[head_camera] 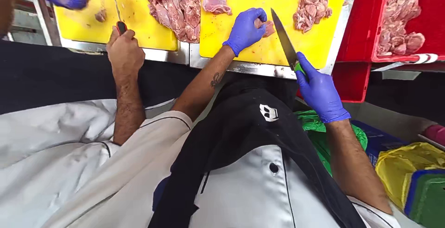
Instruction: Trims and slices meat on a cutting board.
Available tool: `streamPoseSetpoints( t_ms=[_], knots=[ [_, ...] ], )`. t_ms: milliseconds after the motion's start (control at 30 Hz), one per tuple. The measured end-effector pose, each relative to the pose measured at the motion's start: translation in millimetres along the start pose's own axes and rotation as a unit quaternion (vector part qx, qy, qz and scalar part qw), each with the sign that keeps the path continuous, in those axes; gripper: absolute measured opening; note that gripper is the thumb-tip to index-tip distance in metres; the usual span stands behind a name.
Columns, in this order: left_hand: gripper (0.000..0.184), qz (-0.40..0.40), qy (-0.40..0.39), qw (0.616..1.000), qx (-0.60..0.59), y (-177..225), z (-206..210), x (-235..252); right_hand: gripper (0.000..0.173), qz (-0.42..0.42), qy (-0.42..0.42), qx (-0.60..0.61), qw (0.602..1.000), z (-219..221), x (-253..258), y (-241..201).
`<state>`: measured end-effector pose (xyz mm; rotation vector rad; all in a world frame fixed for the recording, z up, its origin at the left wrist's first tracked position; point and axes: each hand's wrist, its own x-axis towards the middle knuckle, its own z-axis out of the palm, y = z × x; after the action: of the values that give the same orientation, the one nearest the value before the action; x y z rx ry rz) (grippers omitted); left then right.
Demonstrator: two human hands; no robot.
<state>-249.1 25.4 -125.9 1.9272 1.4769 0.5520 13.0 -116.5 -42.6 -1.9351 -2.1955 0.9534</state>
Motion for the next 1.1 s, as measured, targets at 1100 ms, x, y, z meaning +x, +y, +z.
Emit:
streamPoseSetpoints(
  t_ms=[1100],
  knots=[
    [0.046, 0.029, 0.045, 0.996, -0.070, 15, -99, 112, 0.053, 0.070, 0.099, 0.278, 0.953, -12, 50, 6]
  ],
)
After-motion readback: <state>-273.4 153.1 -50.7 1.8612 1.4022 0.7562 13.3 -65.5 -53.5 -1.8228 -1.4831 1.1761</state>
